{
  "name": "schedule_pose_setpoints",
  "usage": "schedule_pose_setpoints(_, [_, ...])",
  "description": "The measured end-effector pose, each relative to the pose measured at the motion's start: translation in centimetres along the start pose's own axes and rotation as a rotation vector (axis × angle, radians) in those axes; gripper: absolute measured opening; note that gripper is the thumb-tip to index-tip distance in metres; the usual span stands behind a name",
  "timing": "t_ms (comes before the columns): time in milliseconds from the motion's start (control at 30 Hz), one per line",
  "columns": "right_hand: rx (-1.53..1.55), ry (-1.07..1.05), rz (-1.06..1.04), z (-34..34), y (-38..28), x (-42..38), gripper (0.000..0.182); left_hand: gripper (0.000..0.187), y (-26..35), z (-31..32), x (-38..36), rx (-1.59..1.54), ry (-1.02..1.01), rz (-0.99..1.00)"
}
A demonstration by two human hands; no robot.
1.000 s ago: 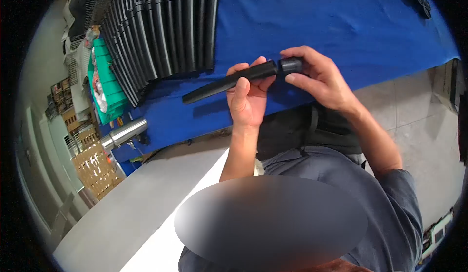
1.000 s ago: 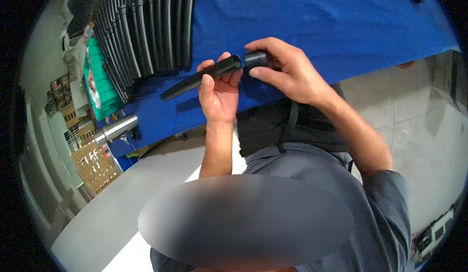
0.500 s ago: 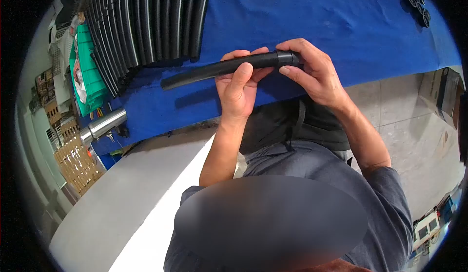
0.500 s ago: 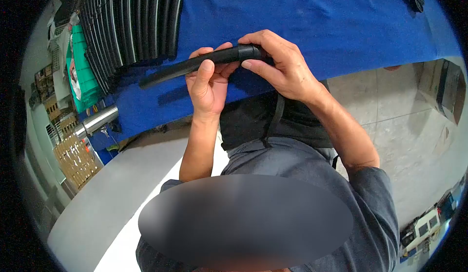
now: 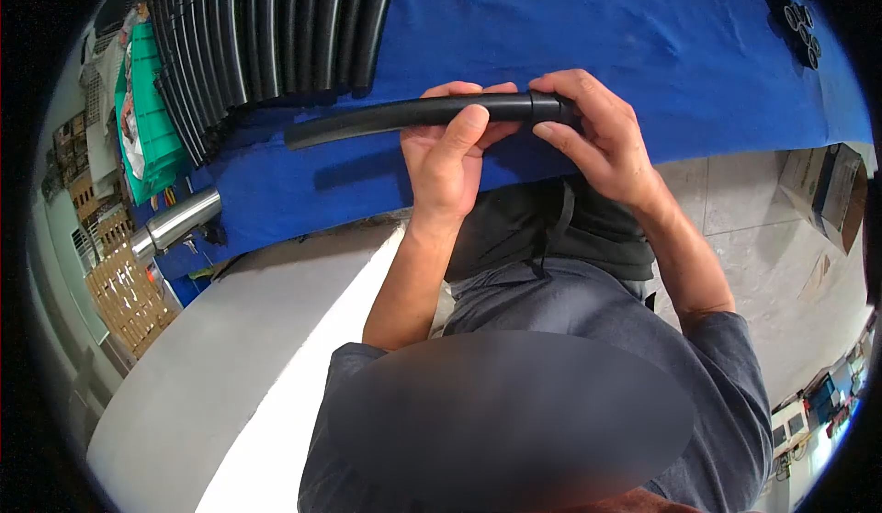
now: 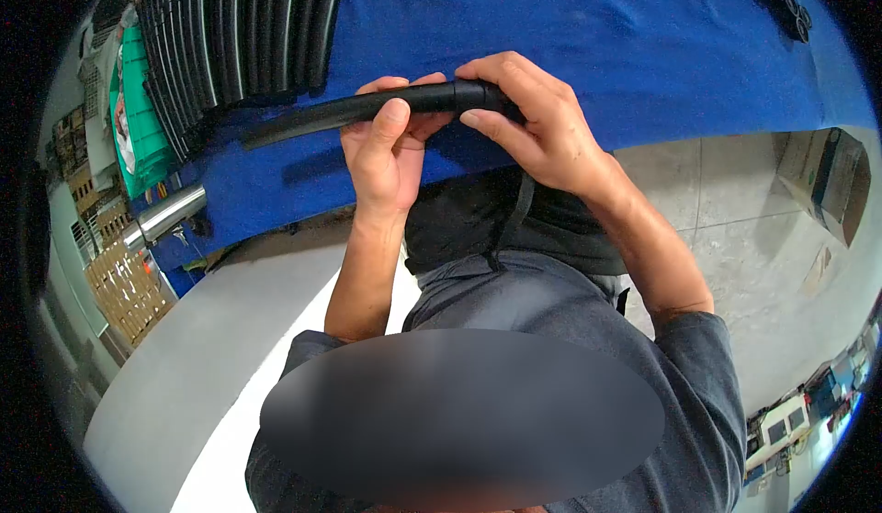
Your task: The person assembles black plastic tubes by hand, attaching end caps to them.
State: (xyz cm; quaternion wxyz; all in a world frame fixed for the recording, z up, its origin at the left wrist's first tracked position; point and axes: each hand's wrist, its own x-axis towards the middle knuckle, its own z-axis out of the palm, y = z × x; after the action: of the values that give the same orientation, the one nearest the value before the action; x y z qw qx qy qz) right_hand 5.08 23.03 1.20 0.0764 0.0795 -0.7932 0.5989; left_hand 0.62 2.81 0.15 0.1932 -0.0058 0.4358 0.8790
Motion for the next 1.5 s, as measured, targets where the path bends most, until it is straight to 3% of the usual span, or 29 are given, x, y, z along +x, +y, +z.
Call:
schedule_pose_setpoints(467, [-0.096, 0.001, -0.049, 0.3, -0.6, -0.1, 0.035, 0.021, 0.4, 0.7, -0.2, -0.011, 0.041, -0.041])
schedule_pose_setpoints(667, [-0.049, -0.022, -0.105, 0.3, -1.5, 0.8, 0.035, 0.036, -0.2, -1.4, 0.3, 0.040, -0.149, -0.062])
schedule_pose_setpoints(767, [0.156, -0.077, 0.253, 0.1, -1.4, 0.8, 0.035, 0.041, 0.5, -0.4, 0.0, 0.012, -0.182, -0.027])
schedule_pose_setpoints(900, [0.208, -0.050, 0.208, 0.3, -1.4, 0.8, 0.038, 0.041, 1.0, -1.3, -0.8, -0.173, -0.181, -0.051])
schedule_pose_setpoints(1000, [0.334, -0.110, 0.350, 0.3, -1.5, 1.0, 0.040, 0.037, 0.6, -2.3, -0.9, -0.251, -0.113, -0.012])
schedule_pose_setpoints(1200, [0.276, -0.095, 0.343, 0.6, -1.3, 1.3, 0.036, 0.034, -0.2, -2.7, -0.8, -0.184, -0.125, 0.016])
schedule_pose_setpoints(1300, [0.026, -0.046, 0.130, 0.9, -1.1, 1.2, 0.034, 0.031, -0.1, -2.0, -0.7, -0.190, -0.082, 0.016])
schedule_pose_setpoints(1400, [-0.022, -0.048, 0.068, 0.8, -1.3, 1.3, 0.034, 0.033, -0.2, -2.4, -0.7, -0.201, -0.103, -0.005])
schedule_pose_setpoints(1500, [0.115, -0.070, 0.242, 0.4, -1.3, 1.3, 0.034, 0.035, 0.1, -2.2, -0.6, -0.212, -0.118, -0.030])
